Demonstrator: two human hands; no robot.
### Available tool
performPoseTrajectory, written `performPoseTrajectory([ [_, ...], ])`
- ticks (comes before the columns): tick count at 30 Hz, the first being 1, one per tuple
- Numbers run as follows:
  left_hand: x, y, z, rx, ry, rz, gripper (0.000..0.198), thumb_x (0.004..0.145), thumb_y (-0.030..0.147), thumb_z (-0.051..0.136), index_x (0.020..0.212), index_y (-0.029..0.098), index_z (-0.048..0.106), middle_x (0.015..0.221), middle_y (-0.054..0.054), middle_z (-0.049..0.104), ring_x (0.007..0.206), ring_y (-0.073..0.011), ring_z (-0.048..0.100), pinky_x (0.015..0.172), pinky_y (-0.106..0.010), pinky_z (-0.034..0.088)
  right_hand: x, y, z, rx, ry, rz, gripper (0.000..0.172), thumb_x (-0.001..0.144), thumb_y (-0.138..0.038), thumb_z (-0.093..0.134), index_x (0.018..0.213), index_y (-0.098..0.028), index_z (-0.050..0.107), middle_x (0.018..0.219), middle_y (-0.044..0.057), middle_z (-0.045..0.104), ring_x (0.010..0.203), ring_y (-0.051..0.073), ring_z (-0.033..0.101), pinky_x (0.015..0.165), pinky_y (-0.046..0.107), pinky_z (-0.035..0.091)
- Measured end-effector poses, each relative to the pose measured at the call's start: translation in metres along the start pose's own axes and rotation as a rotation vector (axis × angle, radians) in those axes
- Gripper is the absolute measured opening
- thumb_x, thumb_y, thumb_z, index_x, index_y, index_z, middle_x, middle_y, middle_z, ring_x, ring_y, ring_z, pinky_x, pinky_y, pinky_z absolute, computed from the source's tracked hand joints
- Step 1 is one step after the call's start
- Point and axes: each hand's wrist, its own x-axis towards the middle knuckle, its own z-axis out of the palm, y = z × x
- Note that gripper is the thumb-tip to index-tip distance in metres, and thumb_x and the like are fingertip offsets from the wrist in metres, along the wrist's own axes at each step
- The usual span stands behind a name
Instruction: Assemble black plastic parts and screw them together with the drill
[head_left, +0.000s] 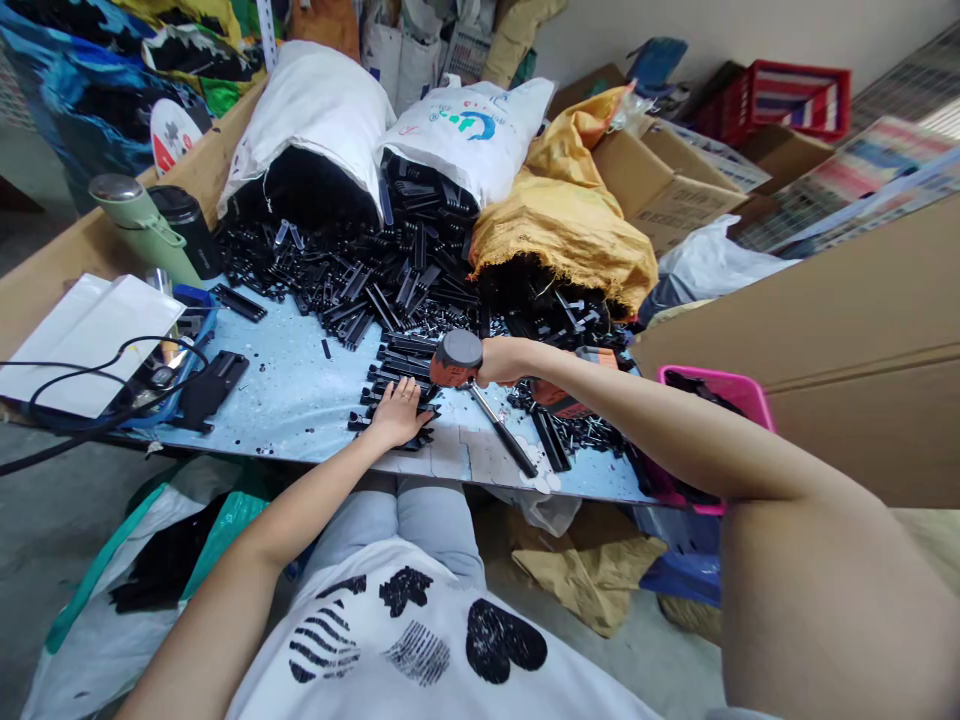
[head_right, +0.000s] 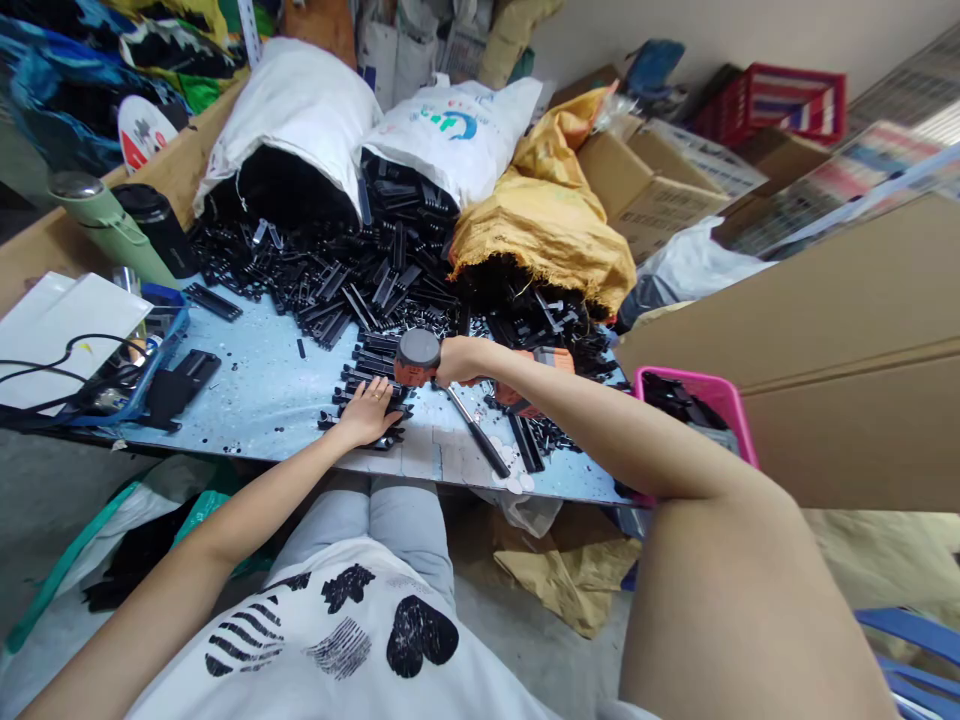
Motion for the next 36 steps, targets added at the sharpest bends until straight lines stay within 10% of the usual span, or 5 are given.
performPoseTrajectory([
  [9, -0.053, 0.002, 0.018, 0.127, 0.024, 0.109, 0.071, 0.085, 0.049, 0.044, 0.144, 0.014, 0.025, 0.153, -0.014, 0.015, 0.143, -0.0280, 0.006, 0.113, -0.053, 0.000, -0.049, -0.017, 0.010, -0.162, 0.126, -0.058, 0.037, 0.062, -0.031, 0.063, 0.095, -0.016, 0.070, 0.090, 0.009, 0.068, 0.081, 0.024, 0.063, 0.059, 0.025, 0.040],
  [29, -0.054, -0.001, 0.038, 0.099, 0.224, 0.156, 0.059, 0.085, 0.031, 0.048, 0.137, 0.005, 0.038, 0.144, -0.023, 0.035, 0.140, -0.0316, 0.019, 0.112, -0.054, 0.010, -0.082, -0.057, 0.036, -0.170, 0.105, -0.078, 0.035, 0.061, -0.027, 0.063, 0.093, -0.015, 0.070, 0.091, 0.012, 0.069, 0.082, 0.027, 0.065, 0.064, 0.030, 0.047],
  [36, -0.056, 0.001, 0.036, 0.168, 0.247, 0.157, 0.065, 0.085, 0.032, 0.048, 0.141, 0.005, 0.030, 0.150, -0.020, 0.023, 0.140, -0.0298, 0.017, 0.113, -0.051, 0.008, -0.083, -0.014, 0.086, 0.163, 0.224, -0.135, 0.027, 0.060, -0.024, 0.068, 0.086, -0.018, 0.070, 0.079, 0.005, 0.068, 0.079, 0.023, 0.065, 0.067, 0.027, 0.049],
])
